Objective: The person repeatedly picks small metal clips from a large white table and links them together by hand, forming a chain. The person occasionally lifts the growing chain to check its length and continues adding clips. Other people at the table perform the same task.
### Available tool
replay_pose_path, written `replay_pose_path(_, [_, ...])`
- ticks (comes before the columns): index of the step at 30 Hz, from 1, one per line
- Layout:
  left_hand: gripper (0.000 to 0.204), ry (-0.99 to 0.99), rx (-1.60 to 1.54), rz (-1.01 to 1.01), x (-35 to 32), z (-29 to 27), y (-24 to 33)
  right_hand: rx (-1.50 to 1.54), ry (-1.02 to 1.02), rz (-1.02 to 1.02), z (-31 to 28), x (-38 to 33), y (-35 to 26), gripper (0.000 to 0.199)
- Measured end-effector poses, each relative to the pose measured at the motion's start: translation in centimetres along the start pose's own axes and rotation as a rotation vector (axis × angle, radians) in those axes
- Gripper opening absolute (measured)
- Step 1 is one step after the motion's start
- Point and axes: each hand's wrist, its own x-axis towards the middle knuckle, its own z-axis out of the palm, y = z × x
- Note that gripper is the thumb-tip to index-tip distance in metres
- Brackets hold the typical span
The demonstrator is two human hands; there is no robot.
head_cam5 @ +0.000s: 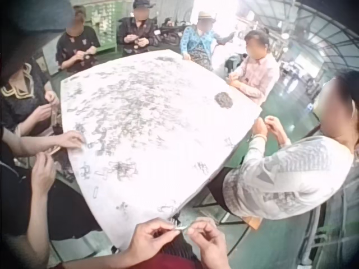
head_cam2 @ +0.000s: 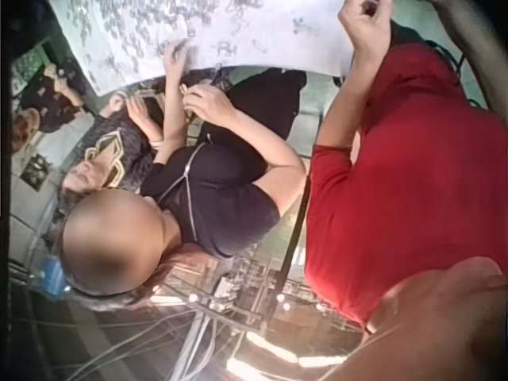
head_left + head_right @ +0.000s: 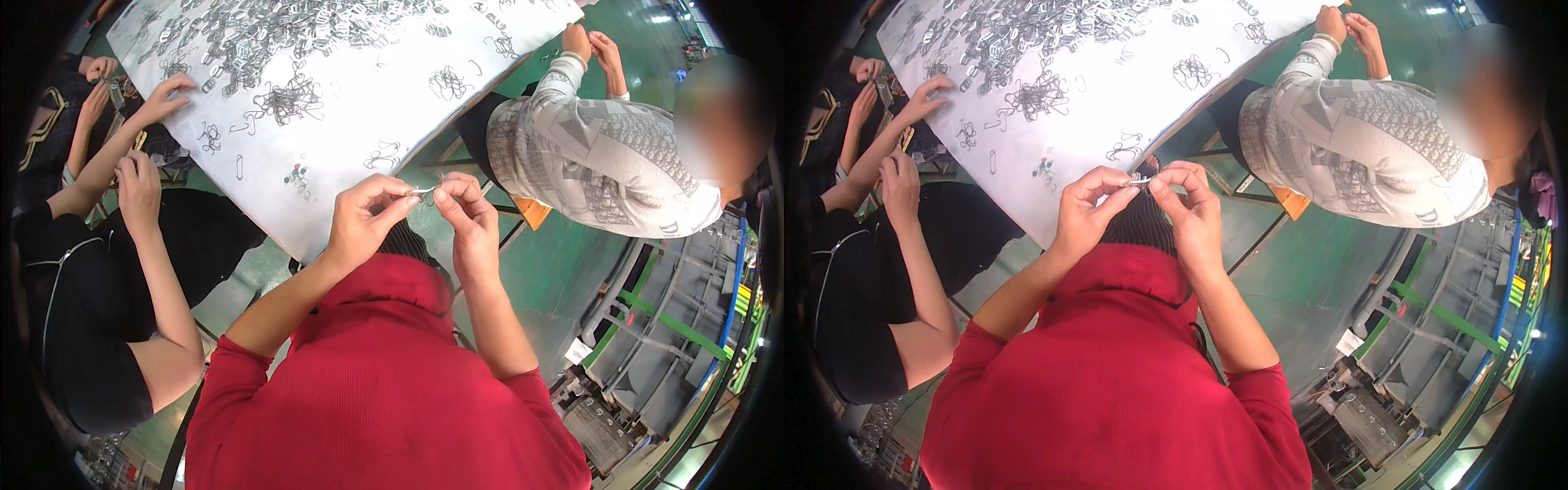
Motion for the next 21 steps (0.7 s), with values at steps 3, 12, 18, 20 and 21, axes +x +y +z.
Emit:
replay_pose_path(3, [0.009, -0.008, -0.023, -0.007, 0.2, 0.5, -0.5, 0.015, 0.041, -0.129, 0.3, 0.2, 0.7, 0.007])
replay_pose_path(12, [0.018, 0.073, 0.501, 0.223, 9.2, -3.0, -3.4, -0.123, 0.054, -0.451, -0.9, 0.8, 1.5, 0.009])
replay_pose_path(18, [0.024, 0.433, 1.121, 0.13, 19.6, -5.6, -8.8, -0.182, 0.005, -0.438, -1.6, 1.2, 0.8, 0.009])
replay_pose_path(20, [0.023, 0.487, 1.193, 0.101, 20.9, -5.5, -9.9, -0.193, -0.006, -0.44, -1.7, 1.4, 0.7, 0.009])
replay_pose_path(21, [0.021, 0.43, 1.076, 0.091, 21.1, -5.3, -10.1, -0.2, -0.007, -0.439, -1.8, 1.5, 0.9, 0.009])
